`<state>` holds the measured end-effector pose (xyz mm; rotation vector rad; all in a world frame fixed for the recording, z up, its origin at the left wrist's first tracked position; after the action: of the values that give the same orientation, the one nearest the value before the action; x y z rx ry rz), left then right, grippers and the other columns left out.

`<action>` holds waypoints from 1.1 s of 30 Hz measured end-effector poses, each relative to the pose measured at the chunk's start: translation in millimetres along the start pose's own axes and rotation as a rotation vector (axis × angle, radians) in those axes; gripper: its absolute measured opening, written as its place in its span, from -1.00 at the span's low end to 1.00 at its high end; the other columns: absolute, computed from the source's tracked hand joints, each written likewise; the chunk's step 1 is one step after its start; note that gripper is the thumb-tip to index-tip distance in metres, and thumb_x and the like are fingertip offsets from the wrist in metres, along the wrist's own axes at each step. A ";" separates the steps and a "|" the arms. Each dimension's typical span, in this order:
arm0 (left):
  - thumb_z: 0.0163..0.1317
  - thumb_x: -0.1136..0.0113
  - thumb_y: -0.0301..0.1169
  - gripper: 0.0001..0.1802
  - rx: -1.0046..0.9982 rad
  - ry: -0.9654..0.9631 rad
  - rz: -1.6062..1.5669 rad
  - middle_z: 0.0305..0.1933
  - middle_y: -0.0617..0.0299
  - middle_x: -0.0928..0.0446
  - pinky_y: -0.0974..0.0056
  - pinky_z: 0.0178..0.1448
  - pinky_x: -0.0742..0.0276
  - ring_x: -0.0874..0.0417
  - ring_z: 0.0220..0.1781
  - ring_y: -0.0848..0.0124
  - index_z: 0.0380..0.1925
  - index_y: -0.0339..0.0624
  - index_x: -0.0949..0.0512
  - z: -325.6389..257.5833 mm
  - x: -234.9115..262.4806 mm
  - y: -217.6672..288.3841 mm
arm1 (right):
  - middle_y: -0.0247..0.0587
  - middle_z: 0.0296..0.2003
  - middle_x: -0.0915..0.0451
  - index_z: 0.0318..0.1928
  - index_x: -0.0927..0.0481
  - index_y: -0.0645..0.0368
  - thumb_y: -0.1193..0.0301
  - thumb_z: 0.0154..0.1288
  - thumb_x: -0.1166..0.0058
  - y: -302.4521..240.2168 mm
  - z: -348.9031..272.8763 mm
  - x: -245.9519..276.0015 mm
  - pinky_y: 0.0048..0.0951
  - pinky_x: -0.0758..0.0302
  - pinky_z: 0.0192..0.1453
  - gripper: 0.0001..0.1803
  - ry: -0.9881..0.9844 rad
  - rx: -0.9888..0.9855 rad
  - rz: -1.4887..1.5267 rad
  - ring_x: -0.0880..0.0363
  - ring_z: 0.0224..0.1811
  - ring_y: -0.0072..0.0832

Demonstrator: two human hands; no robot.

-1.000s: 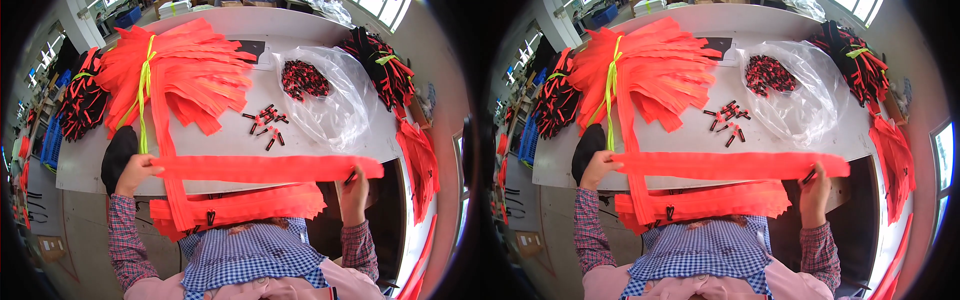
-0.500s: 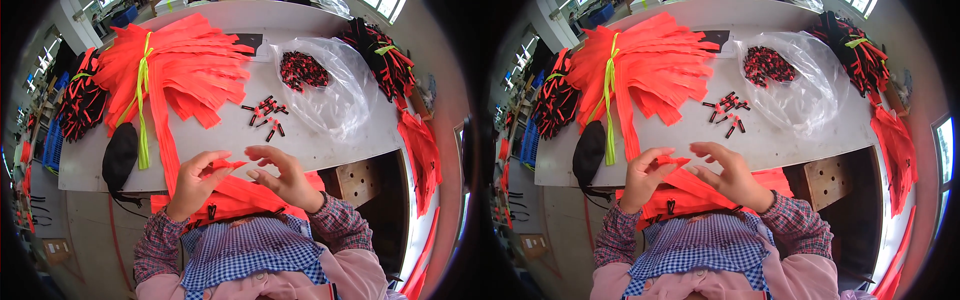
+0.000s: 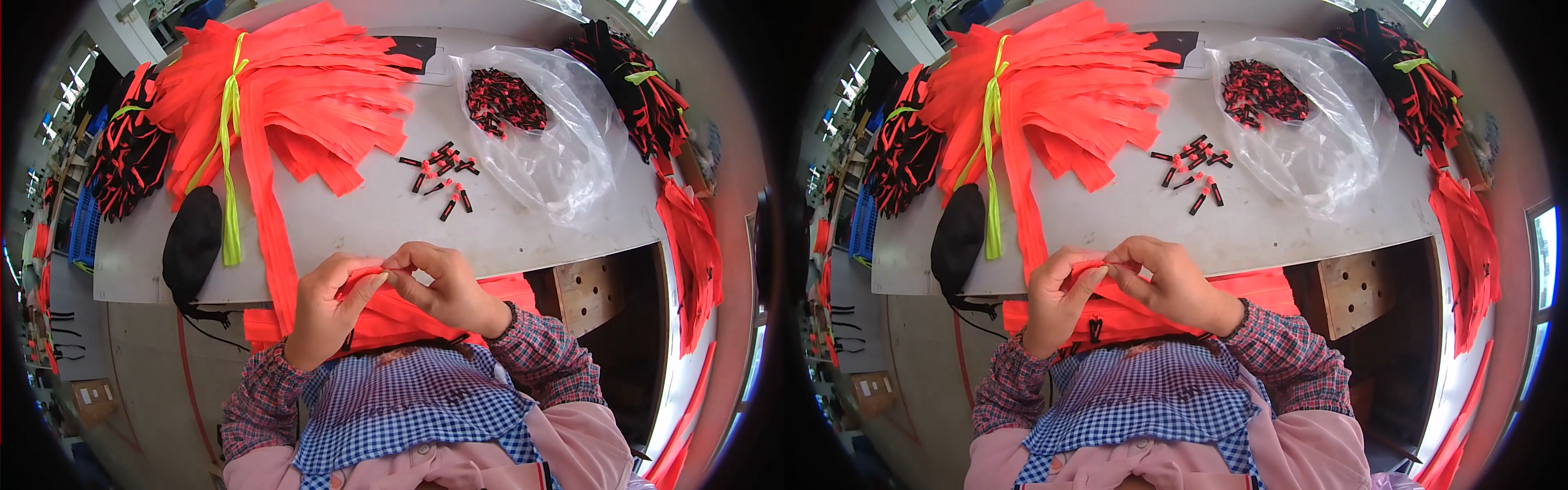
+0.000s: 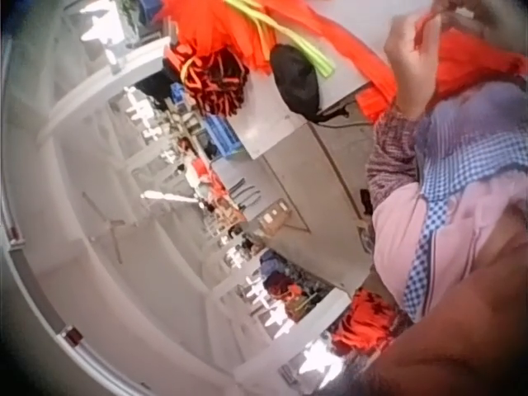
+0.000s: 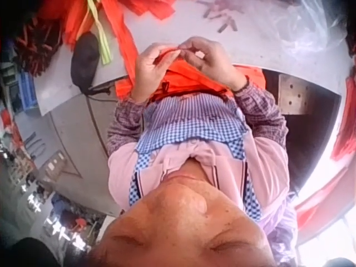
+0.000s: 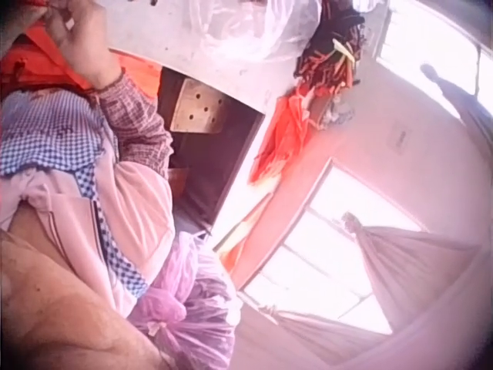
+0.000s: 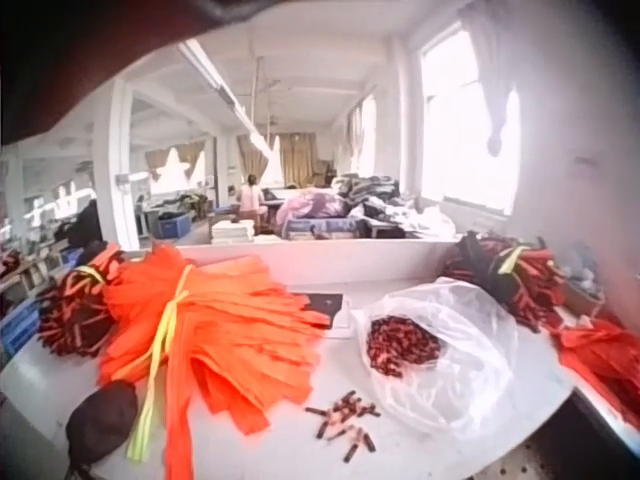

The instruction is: Manually attaching plastic sliders or components to fabric zipper strips at a workbench.

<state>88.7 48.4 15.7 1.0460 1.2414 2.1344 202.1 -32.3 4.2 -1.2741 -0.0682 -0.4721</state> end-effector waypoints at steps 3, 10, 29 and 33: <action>0.29 -0.37 -0.52 -0.76 -0.154 0.059 0.188 -0.21 0.15 -0.63 0.30 -0.15 -0.65 -0.70 -0.18 0.29 -0.06 -0.31 -0.64 -4.2 2.4 10.1 | -0.24 -0.30 -0.66 -0.10 -0.60 0.30 0.45 0.46 -0.18 20.9 -6.9 -13.1 -0.44 -0.56 -0.16 -0.85 -0.004 -0.165 0.208 -0.64 -0.28 -0.54; 0.24 -0.38 -0.58 -0.79 -0.565 0.084 0.463 -0.15 0.12 -0.63 0.24 -0.12 -0.65 -0.70 -0.17 0.25 -0.11 -0.26 -0.67 -28.0 -26.2 40.1 | -0.45 -0.31 -0.58 -0.15 -0.57 0.21 0.31 0.59 -0.03 74.9 -31.0 -50.4 -0.56 -0.52 -0.18 -0.78 0.153 -0.573 0.917 -0.51 -0.32 -0.69; 0.25 -0.34 -0.64 -0.80 -0.161 0.182 0.337 -0.14 0.13 -0.59 0.31 -0.17 -0.60 -0.66 -0.19 0.35 -0.12 -0.27 -0.68 -9.3 8.8 24.0 | 0.12 -0.25 -0.67 -0.24 -0.60 0.25 0.36 0.29 -0.11 216.8 5.8 118.4 -0.04 -0.60 -0.08 -0.81 0.345 -0.406 -0.836 -0.67 -0.22 0.04; 0.26 -0.34 -0.62 -0.81 -0.110 0.197 0.345 -0.15 0.14 -0.61 0.30 -0.17 -0.59 -0.66 -0.20 0.34 -0.12 -0.28 -0.69 -6.6 10.9 17.1 | 0.08 -0.26 -0.67 -0.21 -0.60 0.28 0.39 0.28 -0.14 210.3 1.4 118.9 -0.11 -0.62 -0.09 -0.80 0.306 -0.401 -0.733 -0.67 -0.26 -0.01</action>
<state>76.7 44.1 32.7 1.0874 1.0739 2.5910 389.0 -22.6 -148.7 -1.5351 -0.1920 -1.3595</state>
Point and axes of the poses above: each hand's wrist, its own z-axis towards the middle knuckle, its own x-axis out of the back of the hand, y = z × x, the point moved 10 cm from there along z, towards the middle knuckle
